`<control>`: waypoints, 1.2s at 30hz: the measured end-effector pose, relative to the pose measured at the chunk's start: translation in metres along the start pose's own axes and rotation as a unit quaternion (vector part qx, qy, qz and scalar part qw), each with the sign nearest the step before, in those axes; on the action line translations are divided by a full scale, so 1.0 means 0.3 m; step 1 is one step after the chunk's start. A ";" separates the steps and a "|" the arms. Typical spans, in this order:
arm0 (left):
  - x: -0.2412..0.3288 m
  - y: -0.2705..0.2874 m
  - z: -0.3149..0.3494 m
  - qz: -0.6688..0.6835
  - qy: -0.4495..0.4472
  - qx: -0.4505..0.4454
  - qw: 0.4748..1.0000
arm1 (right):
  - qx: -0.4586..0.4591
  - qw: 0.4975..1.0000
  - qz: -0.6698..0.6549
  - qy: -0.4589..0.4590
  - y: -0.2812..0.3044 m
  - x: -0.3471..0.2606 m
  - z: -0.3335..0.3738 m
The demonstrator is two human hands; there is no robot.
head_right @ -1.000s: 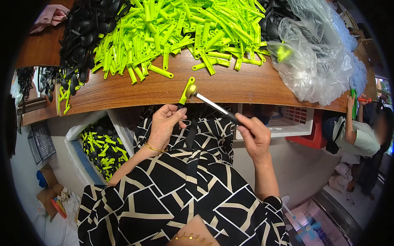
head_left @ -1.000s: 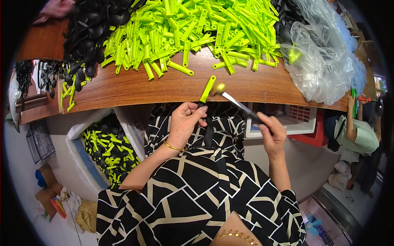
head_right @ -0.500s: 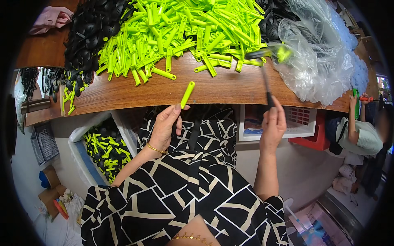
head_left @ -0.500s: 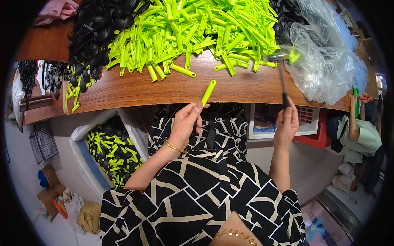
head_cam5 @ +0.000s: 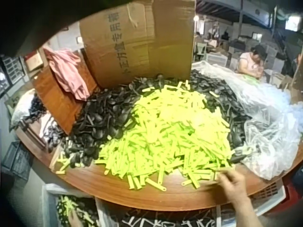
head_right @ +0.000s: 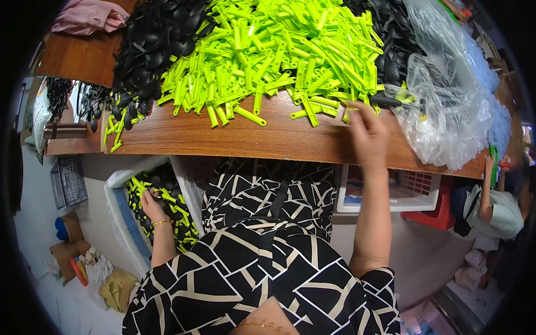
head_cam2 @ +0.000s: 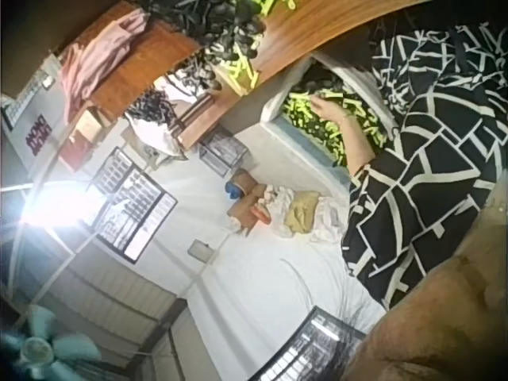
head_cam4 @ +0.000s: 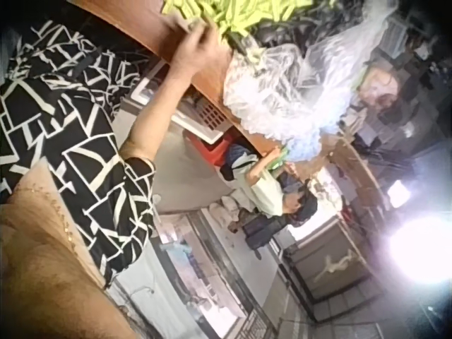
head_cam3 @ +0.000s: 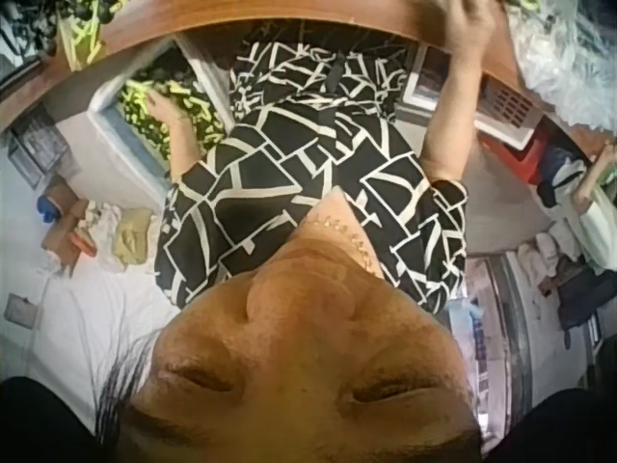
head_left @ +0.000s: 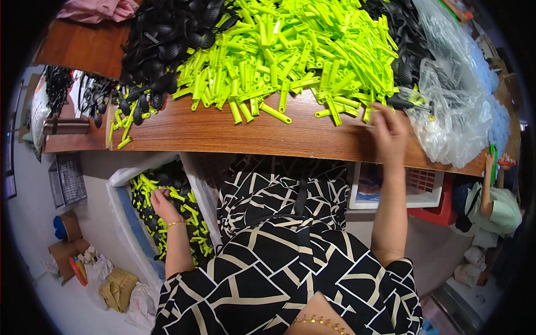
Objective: The person assembles kitchen utensils by inserting neon green plastic handles into black plastic heads. They use a hammer to tap the handles securely into place and then drop the finished items into a white bin below the table.
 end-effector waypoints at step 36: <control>0.747 -0.927 0.518 0.452 0.190 -0.418 0.764 | -0.178 0.958 -0.207 0.088 -0.441 -0.331 0.049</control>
Point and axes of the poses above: each hand's wrist, its own z-axis away from the middle knuckle, its own y-axis out of the back of the hand, x = y × z, the point moved 4 cm from there along -z, towards the middle knuckle, and after that the axes turned 3 degrees about -y, right-handed, at the moved point
